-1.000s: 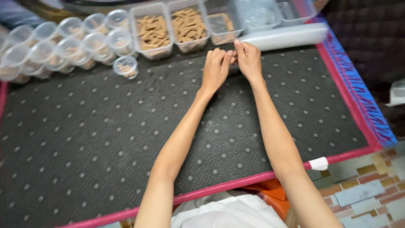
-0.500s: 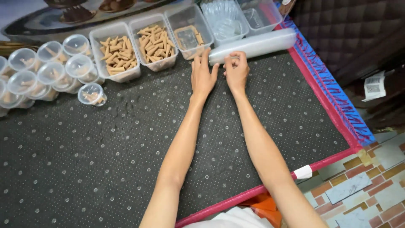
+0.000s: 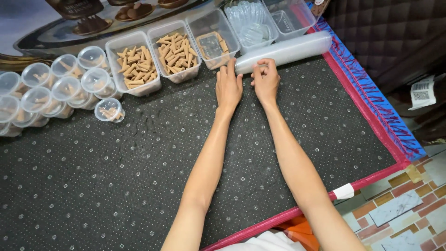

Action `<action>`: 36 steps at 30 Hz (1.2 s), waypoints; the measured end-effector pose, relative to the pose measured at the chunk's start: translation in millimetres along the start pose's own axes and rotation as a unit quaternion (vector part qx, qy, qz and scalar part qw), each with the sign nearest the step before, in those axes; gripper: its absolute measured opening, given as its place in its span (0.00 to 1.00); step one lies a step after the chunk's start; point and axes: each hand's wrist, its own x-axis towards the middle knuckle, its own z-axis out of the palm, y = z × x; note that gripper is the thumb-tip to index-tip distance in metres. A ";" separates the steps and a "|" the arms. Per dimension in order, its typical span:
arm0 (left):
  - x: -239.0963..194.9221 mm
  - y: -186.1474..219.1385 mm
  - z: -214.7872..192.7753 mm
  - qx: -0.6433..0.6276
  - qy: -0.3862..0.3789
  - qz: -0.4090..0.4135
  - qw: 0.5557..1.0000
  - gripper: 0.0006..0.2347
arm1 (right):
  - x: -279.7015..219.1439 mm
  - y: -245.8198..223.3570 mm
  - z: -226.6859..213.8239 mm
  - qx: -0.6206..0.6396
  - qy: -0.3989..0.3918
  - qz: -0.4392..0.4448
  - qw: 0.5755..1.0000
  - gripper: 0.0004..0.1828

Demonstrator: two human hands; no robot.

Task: Packaging incense cones into small plastic containers and sealing them with lids.

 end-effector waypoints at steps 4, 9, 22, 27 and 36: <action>0.3 2.3 -6.7 -0.003 -0.009 0.004 1.000 0.23 | 0.1 -2.2 -2.0 0.006 -0.008 -0.001 1.000 0.06; 0.1 -0.5 -22.8 -0.003 -0.025 0.000 1.000 0.21 | 2.3 1.3 -2.6 0.011 -0.006 0.000 1.000 0.06; -26.1 -61.1 -92.2 0.041 -0.052 -0.021 0.998 0.21 | -1.6 -4.4 -5.8 0.002 -0.022 0.000 1.000 0.06; -28.9 -72.4 -89.7 0.059 -0.048 0.001 0.997 0.21 | -4.7 -19.5 -10.8 -0.048 -0.056 -0.073 0.995 0.08; -25.4 -58.8 -101.3 0.084 -0.067 0.005 0.994 0.21 | 86.0 -74.8 57.4 -0.381 -0.195 -0.303 0.851 0.10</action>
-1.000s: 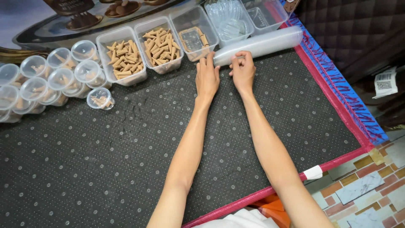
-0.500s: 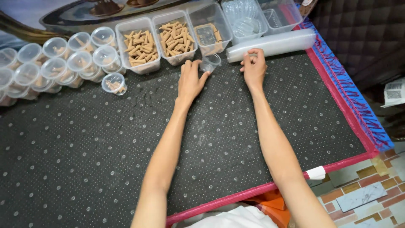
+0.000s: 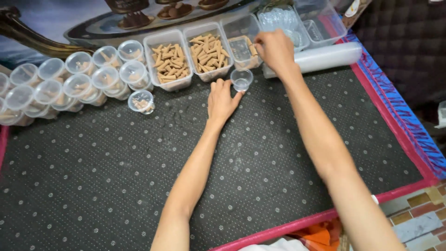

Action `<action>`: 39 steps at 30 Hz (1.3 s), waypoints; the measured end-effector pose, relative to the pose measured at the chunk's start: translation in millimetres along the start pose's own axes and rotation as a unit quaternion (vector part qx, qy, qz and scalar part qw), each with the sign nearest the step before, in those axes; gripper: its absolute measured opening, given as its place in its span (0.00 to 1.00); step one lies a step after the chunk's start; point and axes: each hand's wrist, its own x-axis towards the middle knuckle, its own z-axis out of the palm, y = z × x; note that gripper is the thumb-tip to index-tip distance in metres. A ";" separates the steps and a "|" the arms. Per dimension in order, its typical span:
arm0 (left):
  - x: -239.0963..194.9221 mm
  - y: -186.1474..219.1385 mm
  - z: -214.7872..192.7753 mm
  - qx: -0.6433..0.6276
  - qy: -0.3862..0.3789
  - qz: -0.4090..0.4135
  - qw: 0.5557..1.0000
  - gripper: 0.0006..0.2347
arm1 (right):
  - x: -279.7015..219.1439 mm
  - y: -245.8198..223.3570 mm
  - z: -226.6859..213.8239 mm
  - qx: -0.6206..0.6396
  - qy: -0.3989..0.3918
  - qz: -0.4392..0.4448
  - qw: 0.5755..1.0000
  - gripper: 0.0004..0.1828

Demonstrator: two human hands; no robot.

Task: Packaging incense cones into small plastic containers and sealing them with lids.

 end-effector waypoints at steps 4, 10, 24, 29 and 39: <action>2.3 5.3 -9.8 -0.013 -0.022 -0.012 1.000 0.21 | 74.0 22.1 84.1 -0.297 -0.049 -0.095 0.949 0.03; 3.3 2.7 -7.3 -0.005 -0.029 -0.020 0.999 0.21 | 101.1 -3.7 111.7 -0.376 -0.256 -0.043 0.889 0.16; 4.4 0.1 0.5 -0.016 0.004 -0.012 1.000 0.19 | 120.5 -3.3 134.1 -0.324 -0.349 0.024 0.879 0.27; 3.4 0.6 -1.8 -0.021 -0.010 -0.016 1.000 0.21 | 110.5 -1.4 132.2 -0.236 -0.277 -0.002 0.931 0.16; 6.5 1.3 -8.0 -0.080 -0.027 -0.031 0.996 0.30 | -1.4 -53.2 -28.5 0.269 0.020 -0.018 0.963 0.09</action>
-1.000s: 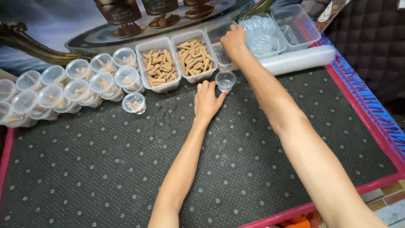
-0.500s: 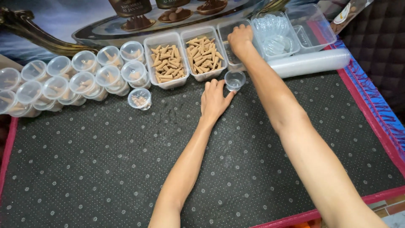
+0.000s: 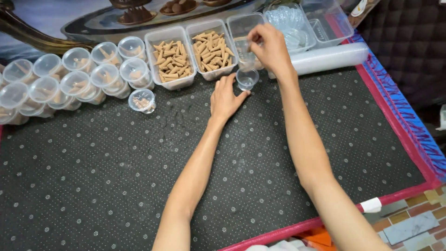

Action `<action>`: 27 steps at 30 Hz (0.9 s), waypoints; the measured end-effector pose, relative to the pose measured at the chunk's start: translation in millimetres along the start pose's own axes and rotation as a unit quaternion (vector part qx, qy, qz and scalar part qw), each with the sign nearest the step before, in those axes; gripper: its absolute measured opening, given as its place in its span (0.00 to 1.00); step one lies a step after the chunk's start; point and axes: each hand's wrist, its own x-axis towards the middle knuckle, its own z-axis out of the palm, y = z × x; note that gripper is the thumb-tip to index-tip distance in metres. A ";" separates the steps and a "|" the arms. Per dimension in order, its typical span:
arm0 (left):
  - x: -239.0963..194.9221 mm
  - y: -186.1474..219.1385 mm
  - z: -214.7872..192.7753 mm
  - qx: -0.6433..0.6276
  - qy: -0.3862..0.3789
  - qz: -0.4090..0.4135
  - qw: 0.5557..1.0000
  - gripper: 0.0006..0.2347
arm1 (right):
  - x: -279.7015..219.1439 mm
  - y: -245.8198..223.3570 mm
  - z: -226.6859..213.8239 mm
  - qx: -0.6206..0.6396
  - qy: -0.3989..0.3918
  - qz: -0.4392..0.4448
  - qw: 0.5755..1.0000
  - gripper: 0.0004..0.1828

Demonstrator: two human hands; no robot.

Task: Packaging incense cones into small plastic containers and sealing them with lids.

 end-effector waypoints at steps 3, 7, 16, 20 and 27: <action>-0.6 10.9 -13.0 -0.040 -0.028 -0.034 0.998 0.30 | -27.1 -33.9 -8.1 0.045 -0.060 0.091 0.993 0.10; 3.1 12.3 -23.9 -0.064 -0.066 -0.066 0.994 0.30 | -39.6 -19.2 2.7 0.027 -0.055 0.017 0.998 0.07; 1.0 4.1 -20.8 -0.077 -0.076 -0.056 0.993 0.32 | -52.7 -9.9 25.1 -0.048 -0.098 0.024 0.994 0.07; 0.4 5.1 -21.2 -0.087 -0.065 -0.053 0.993 0.29 | -52.7 -3.7 35.3 -0.095 -0.118 0.034 0.988 0.06; -0.9 7.1 -23.6 -0.080 -0.068 -0.048 0.993 0.28 | -53.3 -7.7 35.7 -0.103 -0.123 0.050 0.986 0.05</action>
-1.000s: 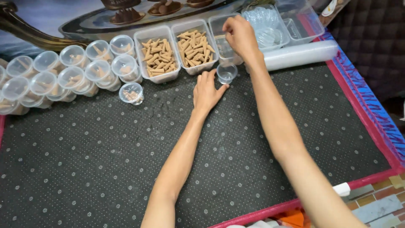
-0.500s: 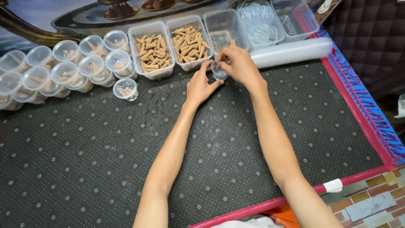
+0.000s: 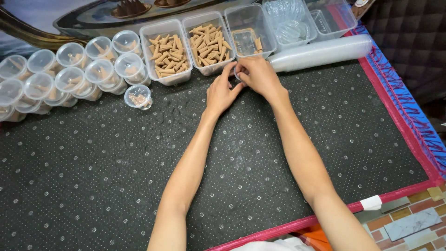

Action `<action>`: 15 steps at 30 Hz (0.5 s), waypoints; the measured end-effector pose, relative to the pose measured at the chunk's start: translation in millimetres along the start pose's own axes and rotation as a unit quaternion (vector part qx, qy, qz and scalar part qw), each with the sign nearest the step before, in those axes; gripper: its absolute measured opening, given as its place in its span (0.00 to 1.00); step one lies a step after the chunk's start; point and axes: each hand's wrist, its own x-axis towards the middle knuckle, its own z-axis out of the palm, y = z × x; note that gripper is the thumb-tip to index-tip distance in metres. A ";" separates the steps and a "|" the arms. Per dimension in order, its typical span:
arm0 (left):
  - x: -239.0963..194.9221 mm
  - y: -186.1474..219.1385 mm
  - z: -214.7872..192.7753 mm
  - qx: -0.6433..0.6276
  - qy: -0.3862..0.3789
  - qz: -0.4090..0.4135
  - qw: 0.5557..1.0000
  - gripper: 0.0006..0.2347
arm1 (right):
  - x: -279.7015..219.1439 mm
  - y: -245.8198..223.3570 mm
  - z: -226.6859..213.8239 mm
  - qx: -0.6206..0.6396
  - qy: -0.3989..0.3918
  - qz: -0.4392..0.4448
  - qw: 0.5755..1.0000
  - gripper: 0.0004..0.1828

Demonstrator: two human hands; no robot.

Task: Packaging incense cones into small plastic containers and sealing them with lids.

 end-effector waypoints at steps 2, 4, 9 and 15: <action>1.0 -1.6 1.2 0.002 -0.001 0.001 1.000 0.28 | 0.1 0.0 -0.2 0.004 0.001 0.002 1.000 0.05; 1.4 -1.4 1.3 0.003 -0.001 0.001 1.000 0.28 | 0.5 1.2 0.5 0.007 0.001 0.003 1.000 0.05; 2.4 -3.0 1.5 -0.003 -0.001 0.001 1.000 0.27 | 2.4 10.4 7.2 0.017 0.005 0.002 1.000 0.05; -0.2 0.1 -0.2 -0.002 0.008 0.009 1.000 0.27 | -0.2 6.0 0.6 0.043 0.010 -0.008 0.999 0.05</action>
